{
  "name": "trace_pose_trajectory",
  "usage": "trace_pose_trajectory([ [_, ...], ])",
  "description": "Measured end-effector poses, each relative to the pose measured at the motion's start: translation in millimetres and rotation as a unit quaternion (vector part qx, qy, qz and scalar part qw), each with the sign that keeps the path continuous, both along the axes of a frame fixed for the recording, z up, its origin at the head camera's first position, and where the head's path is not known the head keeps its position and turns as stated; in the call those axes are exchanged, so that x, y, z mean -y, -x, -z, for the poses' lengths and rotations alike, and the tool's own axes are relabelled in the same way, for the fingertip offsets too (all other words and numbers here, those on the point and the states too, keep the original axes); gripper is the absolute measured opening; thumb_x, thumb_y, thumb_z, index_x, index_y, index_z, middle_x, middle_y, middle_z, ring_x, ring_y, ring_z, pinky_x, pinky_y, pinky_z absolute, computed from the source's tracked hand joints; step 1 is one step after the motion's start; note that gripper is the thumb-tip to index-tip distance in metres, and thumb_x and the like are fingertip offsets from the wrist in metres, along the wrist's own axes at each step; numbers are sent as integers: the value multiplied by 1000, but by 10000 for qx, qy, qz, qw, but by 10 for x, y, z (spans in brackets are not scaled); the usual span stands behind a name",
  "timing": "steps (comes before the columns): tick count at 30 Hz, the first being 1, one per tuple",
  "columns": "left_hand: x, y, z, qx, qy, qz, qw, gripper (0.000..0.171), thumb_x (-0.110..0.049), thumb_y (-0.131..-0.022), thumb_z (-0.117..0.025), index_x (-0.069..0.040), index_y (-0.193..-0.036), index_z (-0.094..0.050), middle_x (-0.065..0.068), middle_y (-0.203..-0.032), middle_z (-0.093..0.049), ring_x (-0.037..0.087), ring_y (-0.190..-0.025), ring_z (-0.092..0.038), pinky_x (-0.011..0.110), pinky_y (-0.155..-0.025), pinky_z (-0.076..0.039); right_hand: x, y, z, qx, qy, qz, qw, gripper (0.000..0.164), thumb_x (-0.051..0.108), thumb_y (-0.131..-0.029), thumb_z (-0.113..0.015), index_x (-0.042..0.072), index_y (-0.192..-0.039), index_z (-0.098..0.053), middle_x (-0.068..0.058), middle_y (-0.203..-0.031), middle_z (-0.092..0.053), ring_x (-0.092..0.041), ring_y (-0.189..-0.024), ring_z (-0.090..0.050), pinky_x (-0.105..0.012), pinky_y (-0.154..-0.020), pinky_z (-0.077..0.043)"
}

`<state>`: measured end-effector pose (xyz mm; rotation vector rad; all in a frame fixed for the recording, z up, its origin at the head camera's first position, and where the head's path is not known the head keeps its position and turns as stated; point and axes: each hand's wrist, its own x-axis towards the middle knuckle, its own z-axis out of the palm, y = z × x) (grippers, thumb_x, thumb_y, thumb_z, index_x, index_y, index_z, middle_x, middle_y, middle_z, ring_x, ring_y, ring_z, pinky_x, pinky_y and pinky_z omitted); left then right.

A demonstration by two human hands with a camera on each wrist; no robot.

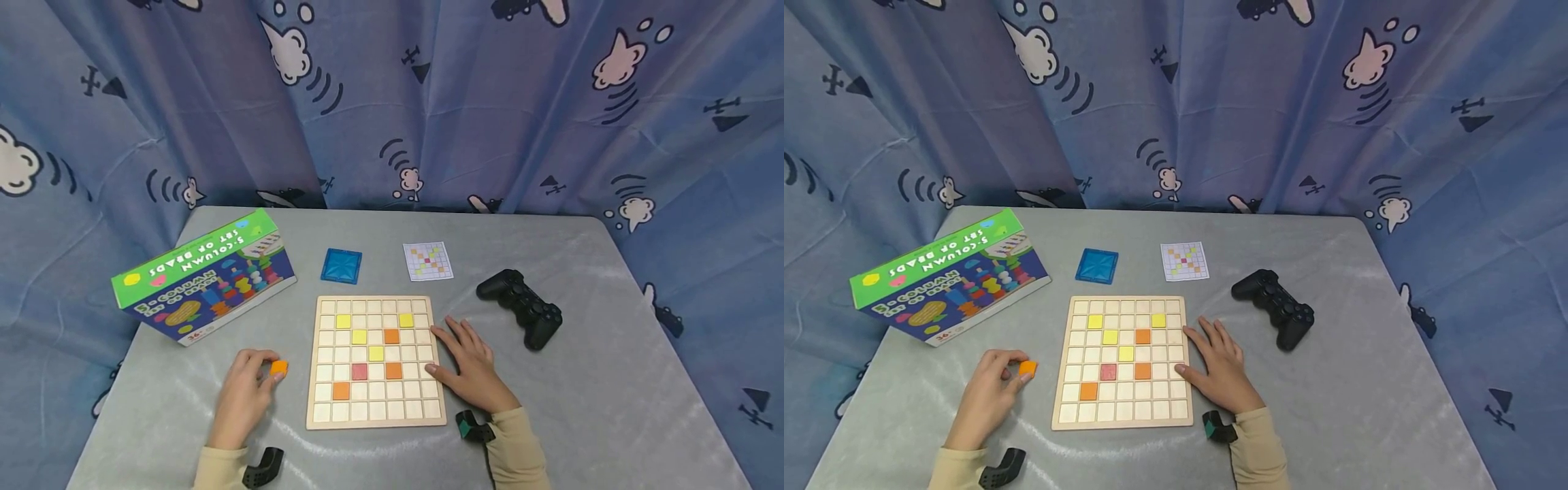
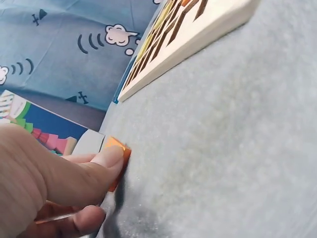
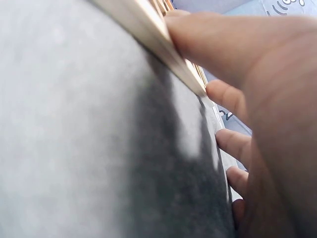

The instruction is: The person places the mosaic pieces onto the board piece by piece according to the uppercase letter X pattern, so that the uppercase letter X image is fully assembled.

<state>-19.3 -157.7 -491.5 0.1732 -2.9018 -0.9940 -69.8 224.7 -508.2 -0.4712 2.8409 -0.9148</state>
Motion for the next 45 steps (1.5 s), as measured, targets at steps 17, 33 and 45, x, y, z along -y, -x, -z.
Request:
trace_pose_trajectory([
  [17, -273, 194, -224, -108, -1421, 505, 9885, 33, 8, -89, -59, -10, -115, -67, 9, -102, -62, 11, -76, -63, 20, -64, -53, -17, 0, 31, 83, -46, -13, 10000, 71, 50, -88, -63, 24, -148, -36, -11, -158, -19, -39, -145, -7, -64, -102, -11],
  [33, -1306, 380, -258, 91, -1594, 2329, 9593, 27, -11, -84, -74, -13, -110, -66, -6, -80, -64, 1, -63, -57, 19, -60, -48, -21, 24, 11, 89, -143, 21, 9999, 71, 50, -88, -63, 25, -148, -36, -10, -158, -19, -38, -145, -6, -65, -102, -10],
  [45, -1500, 207, -104, 11, -684, 2751, 9590, 25, -25, -80, -78, -19, -103, -70, -14, -67, -49, -2, -57, -43, 15, -54, -38, 11, 16, -14, 20, -114, 30, 9999, 70, 48, -87, -64, 24, -147, -38, -11, -157, -21, -39, -145, -8, -65, -102, -11],
])
